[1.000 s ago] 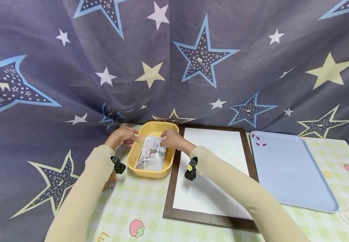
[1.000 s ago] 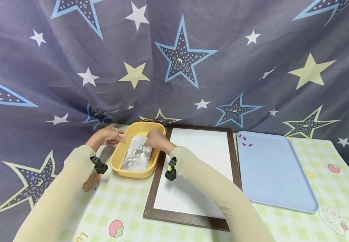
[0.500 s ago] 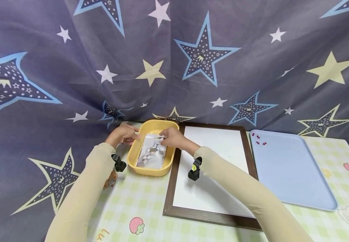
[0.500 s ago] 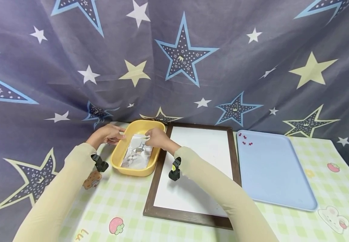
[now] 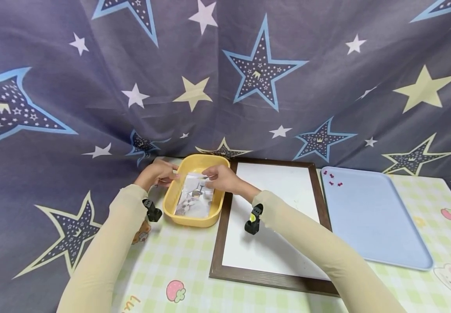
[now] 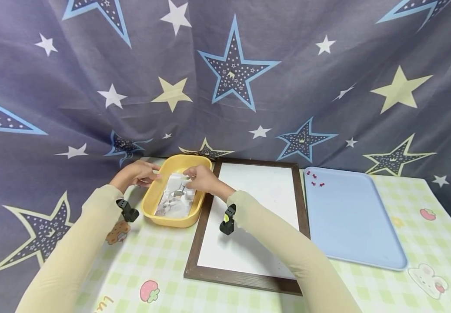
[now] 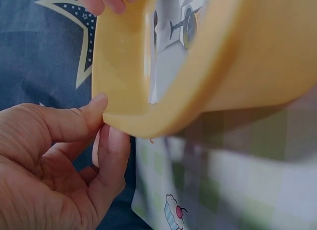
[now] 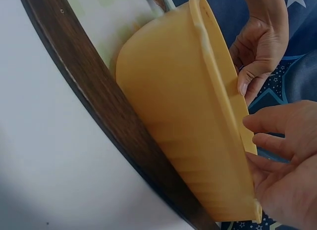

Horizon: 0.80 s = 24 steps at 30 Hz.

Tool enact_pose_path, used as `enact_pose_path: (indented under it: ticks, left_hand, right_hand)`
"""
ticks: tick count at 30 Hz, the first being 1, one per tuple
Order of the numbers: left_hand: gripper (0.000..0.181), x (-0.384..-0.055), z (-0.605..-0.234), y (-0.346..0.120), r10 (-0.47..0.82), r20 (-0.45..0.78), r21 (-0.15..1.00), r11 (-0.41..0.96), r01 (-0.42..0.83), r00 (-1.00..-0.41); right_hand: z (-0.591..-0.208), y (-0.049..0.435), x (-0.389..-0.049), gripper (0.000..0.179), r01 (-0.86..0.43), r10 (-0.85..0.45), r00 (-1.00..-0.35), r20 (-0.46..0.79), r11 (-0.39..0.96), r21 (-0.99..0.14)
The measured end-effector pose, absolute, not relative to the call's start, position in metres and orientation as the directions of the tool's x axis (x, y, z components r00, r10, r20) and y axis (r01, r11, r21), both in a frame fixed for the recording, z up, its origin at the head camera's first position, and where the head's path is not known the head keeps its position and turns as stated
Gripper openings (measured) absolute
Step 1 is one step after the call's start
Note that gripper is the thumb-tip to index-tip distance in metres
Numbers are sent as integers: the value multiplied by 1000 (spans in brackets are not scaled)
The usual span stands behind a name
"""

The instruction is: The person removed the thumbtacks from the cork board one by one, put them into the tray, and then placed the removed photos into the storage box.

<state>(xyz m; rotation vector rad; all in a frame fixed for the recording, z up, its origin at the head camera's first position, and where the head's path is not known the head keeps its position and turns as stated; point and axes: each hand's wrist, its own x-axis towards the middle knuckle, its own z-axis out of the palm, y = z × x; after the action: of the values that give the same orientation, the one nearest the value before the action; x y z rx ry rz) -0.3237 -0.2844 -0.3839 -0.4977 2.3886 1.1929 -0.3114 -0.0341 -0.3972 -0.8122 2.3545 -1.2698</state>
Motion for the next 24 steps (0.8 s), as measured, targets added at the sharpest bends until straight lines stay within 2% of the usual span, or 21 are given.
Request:
enact_pose_path:
  ticks: [13,18,24]
  left_hand:
    - [52,-322,-383,-281,-147,-501,670,557,-490,-853]
    - [53,-320,-385,-281,-133,-501,680,551,-484,-855]
    - [55,-316,-386,-283,-133,-495,682,553,-479,-859]
  right_hand:
    - [-395,-25,-312,47,-413,-708,-702,78,315,-855]
    - [-389,-15,-309,43,-451,-702,-695,156,257,-855]
    - [-379,1,-302,41,-453,-689,-702,181,235,-860]
